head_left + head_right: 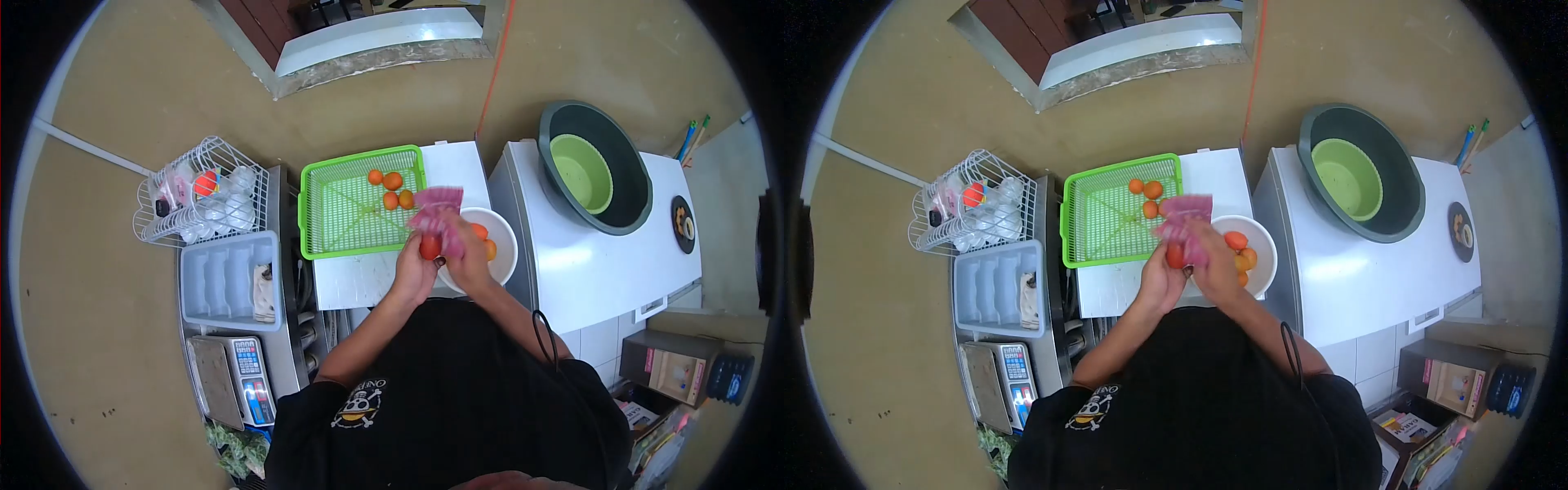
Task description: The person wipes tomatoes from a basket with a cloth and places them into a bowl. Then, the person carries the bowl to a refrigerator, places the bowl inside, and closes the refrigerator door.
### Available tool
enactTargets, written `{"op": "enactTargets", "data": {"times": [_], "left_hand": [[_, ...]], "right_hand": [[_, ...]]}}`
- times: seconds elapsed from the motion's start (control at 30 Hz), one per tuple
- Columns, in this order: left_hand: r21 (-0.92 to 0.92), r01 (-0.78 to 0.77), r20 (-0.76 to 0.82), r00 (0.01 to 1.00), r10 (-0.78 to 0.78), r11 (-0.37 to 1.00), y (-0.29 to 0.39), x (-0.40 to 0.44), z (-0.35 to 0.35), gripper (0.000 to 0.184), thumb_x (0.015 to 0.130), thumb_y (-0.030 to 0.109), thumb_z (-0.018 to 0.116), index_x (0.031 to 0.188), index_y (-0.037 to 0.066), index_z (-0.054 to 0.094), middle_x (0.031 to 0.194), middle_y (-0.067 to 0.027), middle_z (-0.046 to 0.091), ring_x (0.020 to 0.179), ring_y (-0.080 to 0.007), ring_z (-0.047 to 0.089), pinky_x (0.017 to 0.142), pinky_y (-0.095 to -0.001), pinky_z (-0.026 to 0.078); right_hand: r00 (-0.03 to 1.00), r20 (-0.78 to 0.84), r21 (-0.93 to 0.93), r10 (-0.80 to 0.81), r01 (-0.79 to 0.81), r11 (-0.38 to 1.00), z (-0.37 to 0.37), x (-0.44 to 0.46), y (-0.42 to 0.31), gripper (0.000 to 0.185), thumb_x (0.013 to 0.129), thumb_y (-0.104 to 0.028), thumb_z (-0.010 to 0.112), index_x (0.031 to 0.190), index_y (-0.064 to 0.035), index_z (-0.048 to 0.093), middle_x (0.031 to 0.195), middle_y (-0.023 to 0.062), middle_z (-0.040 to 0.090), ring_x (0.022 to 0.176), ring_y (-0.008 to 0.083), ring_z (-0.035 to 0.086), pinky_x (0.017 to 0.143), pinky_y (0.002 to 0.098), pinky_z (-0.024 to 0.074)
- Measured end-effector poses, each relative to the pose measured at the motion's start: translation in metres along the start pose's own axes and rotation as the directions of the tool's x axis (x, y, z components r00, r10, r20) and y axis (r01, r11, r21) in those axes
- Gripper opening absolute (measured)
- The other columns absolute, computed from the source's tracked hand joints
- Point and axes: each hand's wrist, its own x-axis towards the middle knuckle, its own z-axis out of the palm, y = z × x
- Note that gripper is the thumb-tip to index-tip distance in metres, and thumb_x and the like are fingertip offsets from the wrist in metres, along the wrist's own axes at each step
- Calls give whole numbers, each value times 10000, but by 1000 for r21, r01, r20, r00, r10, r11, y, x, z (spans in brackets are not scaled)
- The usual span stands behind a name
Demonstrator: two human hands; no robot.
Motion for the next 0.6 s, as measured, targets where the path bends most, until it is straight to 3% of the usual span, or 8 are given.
{"op": "enactTargets", "data": {"times": [0.07, 0.2, 0.3, 0.4, 0.43, 0.53, 0.57, 0.6], "left_hand": [[-57, 61, 81, 995, -56, 997, -3, 3, -14, 361, 974, 346, 333, 1218, 105, 448, 1149, -56, 546, 1130, -198, 497, 1008, -347, 362], [-72, -2, 53, 999, 6, 997, 7, -14, 15, 336, 971, 353, 365, 1182, 114, 469, 1105, -31, 554, 1013, -181, 522, 923, -344, 405], [-92, 28, 65, 998, -22, 995, 6, -8, 19, 356, 964, 391, 390, 1168, 115, 481, 1095, -24, 556, 1019, -178, 513, 934, -366, 392], [-67, 37, 84, 996, -32, 997, 11, -12, 27, 441, 972, 417, 358, 1285, 114, 423, 1229, -52, 521, 1178, -198, 465, 1019, -358, 337], [-98, 65, 178, 983, -47, 993, 4, -10, 9, 449, 974, 412, 350, 1304, 113, 408, 1260, -62, 502, 1207, -203, 447, 1030, -357, 330], [-70, 105, 62, 993, -100, 992, 2, -9, 14, 459, 975, 401, 345, 1314, 97, 399, 1286, -78, 489, 1195, -209, 465, 1012, -369, 369], [-38, 65, 74, 995, -62, 997, -5, 0, 5, 466, 974, 398, 343, 1318, 87, 396, 1286, -78, 495, 1196, -213, 468, 1015, -385, 375], [-93, 119, 104, 989, -109, 989, 0, -1, 6, 446, 975, 377, 363, 1328, 105, 384, 1279, -69, 483, 1149, -207, 490, 973, -350, 407]], "right_hand": [[954, -212, 215, 214, -168, 962, -4, 7, -1, 420, 793, -58, 499, 1209, -16, 530, 1242, 172, 541, 1224, 377, 446, 1060, 460, 279], [986, 57, -167, -155, 162, 973, -13, 7, -19, 512, 720, -6, 478, 1229, -39, 524, 1211, 199, 550, 1122, 387, 528, 982, 444, 385], [895, -108, 336, 432, -376, 864, -8, 10, 8, 499, 739, -55, 479, 1236, -52, 524, 1220, 190, 549, 1161, 360, 508, 1003, 448, 364], [984, -139, -4, -115, 115, 993, -13, 2, -10, 462, 775, -108, 490, 1232, -48, 524, 1208, 184, 557, 1136, 365, 520, 978, 454, 382], [981, 53, -90, -184, 188, 978, -12, -4, -15, 374, 846, -143, 468, 1192, -24, 547, 1229, 197, 540, 1166, 348, 506, 985, 438, 379], [990, -12, -120, -141, 138, 983, -3, 0, 11, 368, 842, -136, 476, 1184, -22, 550, 1238, 193, 535, 1180, 367, 492, 1000, 441, 365], [974, -131, 84, 183, -173, 981, 4, -3, 25, 366, 836, -112, 485, 1187, -26, 549, 1252, 191, 528, 1193, 358, 486, 1011, 446, 353], [974, -130, 89, 185, -174, 981, 2, -5, 24, 366, 836, -112, 485, 1187, -26, 549, 1252, 191, 528, 1193, 358, 486, 1011, 446, 353]]}}
